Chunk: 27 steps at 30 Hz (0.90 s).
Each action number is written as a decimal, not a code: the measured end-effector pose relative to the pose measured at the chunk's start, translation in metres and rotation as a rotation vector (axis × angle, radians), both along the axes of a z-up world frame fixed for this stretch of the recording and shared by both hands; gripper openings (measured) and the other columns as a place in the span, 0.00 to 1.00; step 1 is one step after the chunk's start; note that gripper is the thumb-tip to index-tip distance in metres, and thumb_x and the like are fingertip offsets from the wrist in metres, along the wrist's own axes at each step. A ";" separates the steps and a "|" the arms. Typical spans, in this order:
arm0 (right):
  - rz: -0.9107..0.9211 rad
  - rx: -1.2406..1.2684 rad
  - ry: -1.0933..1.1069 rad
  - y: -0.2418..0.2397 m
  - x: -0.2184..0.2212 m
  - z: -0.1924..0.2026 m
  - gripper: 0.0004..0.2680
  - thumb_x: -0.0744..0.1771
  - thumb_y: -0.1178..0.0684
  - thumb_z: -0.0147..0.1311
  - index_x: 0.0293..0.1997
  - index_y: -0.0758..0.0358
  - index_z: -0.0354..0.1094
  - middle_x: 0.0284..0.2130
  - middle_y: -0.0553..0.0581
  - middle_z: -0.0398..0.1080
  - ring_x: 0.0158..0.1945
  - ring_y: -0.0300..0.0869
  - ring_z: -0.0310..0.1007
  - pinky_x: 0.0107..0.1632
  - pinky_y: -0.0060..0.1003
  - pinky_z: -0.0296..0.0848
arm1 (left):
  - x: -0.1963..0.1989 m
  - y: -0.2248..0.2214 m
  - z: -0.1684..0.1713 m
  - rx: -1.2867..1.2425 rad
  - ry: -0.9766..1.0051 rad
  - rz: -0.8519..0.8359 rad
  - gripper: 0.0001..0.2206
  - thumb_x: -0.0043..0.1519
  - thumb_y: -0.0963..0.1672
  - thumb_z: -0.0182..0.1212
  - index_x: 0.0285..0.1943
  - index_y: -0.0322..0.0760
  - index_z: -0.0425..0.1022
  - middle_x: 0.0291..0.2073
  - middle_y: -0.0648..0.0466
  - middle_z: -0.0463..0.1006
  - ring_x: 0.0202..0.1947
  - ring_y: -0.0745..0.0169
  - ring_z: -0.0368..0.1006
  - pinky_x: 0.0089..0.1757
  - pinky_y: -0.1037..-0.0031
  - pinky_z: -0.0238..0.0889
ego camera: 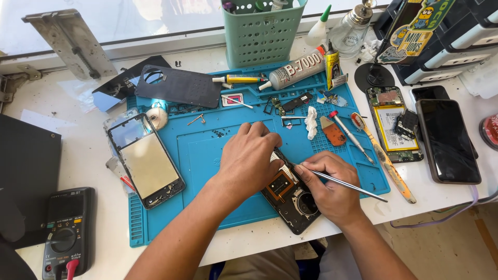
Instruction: Repairing a smartphone by manipulating internal components with a pry tool
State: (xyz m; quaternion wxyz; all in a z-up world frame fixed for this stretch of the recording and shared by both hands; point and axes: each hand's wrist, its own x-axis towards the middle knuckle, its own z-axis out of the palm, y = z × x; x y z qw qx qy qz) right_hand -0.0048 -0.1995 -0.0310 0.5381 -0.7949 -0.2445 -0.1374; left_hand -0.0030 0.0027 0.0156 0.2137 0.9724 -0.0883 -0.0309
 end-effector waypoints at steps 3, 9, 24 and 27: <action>-0.013 0.009 0.025 -0.001 0.001 -0.001 0.05 0.63 0.61 0.68 0.29 0.68 0.75 0.26 0.62 0.78 0.30 0.52 0.81 0.34 0.40 0.76 | 0.000 0.001 -0.002 -0.007 -0.015 -0.001 0.16 0.54 0.47 0.75 0.50 0.42 0.82 0.42 0.48 0.76 0.47 0.48 0.72 0.42 0.64 0.71; -0.032 0.000 0.040 -0.002 0.001 -0.002 0.05 0.63 0.60 0.68 0.29 0.68 0.74 0.26 0.62 0.78 0.31 0.52 0.81 0.35 0.40 0.76 | 0.001 0.002 0.000 -0.011 -0.002 0.007 0.16 0.53 0.47 0.76 0.49 0.43 0.83 0.42 0.49 0.76 0.47 0.49 0.72 0.42 0.65 0.71; -0.026 -0.083 -0.057 0.009 0.001 0.001 0.05 0.63 0.60 0.67 0.28 0.66 0.74 0.27 0.62 0.78 0.31 0.56 0.81 0.35 0.42 0.77 | 0.001 0.000 -0.009 -0.036 -0.034 -0.029 0.11 0.54 0.46 0.75 0.45 0.47 0.84 0.42 0.51 0.75 0.49 0.49 0.70 0.49 0.58 0.67; -0.027 -0.063 -0.017 0.006 0.001 0.000 0.05 0.63 0.60 0.68 0.29 0.67 0.75 0.28 0.63 0.79 0.33 0.56 0.82 0.36 0.43 0.78 | 0.000 0.000 -0.007 -0.038 -0.033 -0.028 0.10 0.55 0.46 0.74 0.45 0.47 0.85 0.42 0.51 0.75 0.49 0.50 0.70 0.49 0.59 0.67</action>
